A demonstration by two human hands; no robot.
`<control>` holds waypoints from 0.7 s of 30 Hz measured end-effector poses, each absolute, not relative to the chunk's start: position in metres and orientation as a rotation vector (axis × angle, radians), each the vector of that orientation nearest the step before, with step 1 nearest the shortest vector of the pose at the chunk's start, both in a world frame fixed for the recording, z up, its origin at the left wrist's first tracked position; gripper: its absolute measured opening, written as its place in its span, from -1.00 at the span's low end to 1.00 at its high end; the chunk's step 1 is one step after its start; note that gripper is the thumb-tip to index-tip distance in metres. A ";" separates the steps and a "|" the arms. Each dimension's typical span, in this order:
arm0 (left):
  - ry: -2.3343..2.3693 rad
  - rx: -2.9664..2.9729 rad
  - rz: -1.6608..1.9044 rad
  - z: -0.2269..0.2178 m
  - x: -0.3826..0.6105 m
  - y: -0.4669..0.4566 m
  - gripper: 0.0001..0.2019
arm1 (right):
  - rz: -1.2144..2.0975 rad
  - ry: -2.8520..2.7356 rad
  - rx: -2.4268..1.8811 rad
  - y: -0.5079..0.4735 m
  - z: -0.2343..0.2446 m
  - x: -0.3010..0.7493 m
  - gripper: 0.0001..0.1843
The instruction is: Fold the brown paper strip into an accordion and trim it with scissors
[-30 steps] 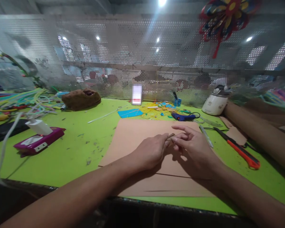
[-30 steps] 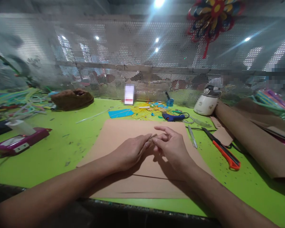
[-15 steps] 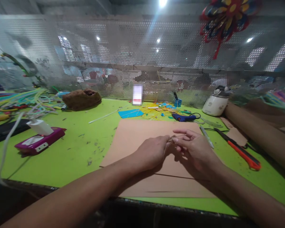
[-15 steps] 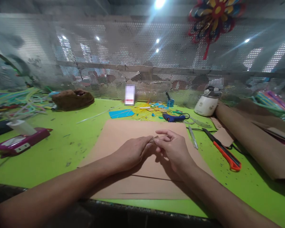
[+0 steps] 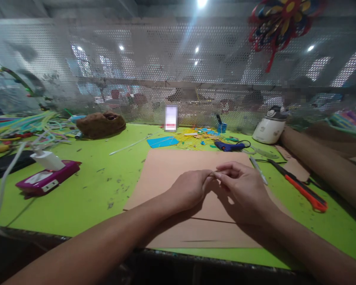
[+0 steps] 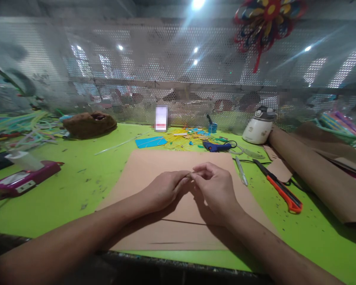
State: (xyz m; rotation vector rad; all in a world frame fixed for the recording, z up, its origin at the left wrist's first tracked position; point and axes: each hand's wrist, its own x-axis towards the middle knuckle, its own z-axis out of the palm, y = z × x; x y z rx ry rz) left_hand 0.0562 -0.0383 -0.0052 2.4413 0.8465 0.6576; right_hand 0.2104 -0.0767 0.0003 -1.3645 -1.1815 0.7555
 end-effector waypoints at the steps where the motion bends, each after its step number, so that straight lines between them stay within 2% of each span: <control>1: 0.848 2.435 0.660 -0.005 0.056 -0.038 -0.65 | 0.697 -1.199 -1.387 -0.077 0.001 0.211 -0.83; 12: 0.865 2.398 0.640 -0.003 0.057 -0.034 -0.59 | 0.586 -1.351 -1.363 -0.064 -0.014 0.223 -0.82; 16: 0.865 2.390 0.643 -0.002 0.057 -0.035 -0.60 | 0.502 -1.384 -1.412 -0.060 -0.012 0.228 -0.74; 21: 0.842 2.330 0.639 0.000 0.056 -0.034 -0.62 | 0.758 -1.366 -1.250 -0.067 -0.003 0.225 -0.57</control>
